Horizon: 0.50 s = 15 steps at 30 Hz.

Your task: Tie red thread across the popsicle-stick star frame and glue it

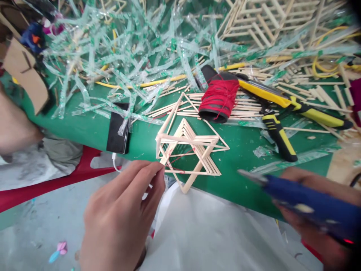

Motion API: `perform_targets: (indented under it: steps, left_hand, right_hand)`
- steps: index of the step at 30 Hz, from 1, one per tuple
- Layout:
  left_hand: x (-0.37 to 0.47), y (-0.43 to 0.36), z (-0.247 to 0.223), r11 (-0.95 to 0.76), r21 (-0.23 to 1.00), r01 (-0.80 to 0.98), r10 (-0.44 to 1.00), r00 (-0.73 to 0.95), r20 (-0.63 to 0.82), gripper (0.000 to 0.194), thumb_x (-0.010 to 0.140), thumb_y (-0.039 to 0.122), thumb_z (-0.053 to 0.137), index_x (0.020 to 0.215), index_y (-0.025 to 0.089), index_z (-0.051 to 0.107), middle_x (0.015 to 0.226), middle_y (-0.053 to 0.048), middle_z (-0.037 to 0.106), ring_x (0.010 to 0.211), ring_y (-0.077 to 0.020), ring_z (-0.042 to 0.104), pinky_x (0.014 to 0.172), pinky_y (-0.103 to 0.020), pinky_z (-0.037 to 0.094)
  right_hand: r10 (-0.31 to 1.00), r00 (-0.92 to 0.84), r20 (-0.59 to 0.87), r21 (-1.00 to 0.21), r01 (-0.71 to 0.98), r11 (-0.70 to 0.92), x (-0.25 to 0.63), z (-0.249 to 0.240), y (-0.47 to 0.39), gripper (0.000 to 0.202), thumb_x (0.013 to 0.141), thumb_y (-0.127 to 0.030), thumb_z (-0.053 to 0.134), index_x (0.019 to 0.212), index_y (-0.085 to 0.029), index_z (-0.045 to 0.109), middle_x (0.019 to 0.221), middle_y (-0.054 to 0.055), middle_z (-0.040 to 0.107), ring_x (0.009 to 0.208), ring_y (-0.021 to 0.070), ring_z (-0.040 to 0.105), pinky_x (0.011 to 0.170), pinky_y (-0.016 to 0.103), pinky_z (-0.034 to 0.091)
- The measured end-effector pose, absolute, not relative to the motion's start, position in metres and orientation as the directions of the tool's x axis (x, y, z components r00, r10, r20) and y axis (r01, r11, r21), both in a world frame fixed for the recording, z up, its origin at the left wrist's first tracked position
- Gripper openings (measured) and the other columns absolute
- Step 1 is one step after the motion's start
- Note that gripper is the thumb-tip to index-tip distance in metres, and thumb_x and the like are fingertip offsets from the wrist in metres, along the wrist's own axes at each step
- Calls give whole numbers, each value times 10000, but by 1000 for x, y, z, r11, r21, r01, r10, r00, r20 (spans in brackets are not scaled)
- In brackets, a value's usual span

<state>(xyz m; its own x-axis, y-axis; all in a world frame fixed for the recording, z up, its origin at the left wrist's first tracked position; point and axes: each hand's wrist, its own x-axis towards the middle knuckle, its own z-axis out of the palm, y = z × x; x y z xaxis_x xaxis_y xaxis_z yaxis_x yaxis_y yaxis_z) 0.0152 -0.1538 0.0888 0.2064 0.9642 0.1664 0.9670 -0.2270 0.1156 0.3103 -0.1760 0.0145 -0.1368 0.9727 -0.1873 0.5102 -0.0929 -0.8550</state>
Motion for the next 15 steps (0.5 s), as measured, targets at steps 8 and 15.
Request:
perform_targets:
  steps: [8,15]
  left_hand:
    - [16,-152,88,-212,118,970,972,197,130,129,1002,285,574,893,246,629,794,80,692,571,-69,586,576,-247,424]
    - [17,-152,93,-175,119,977,984,169,62,120,1022,251,500,967,262,606,840,55,716,636,-129,667,576,-309,483]
  right_hand:
    - [913,-326,-246,-958,228,-177,240,10,-168,153,836,-212,668,768,-296,560,648,-72,616,532,135,588,492,225,462]
    - [827,-364,-428,-904,168,-394,222,5,-169,87,742,-224,676,787,-247,605,656,-62,529,569,125,505,509,225,413]
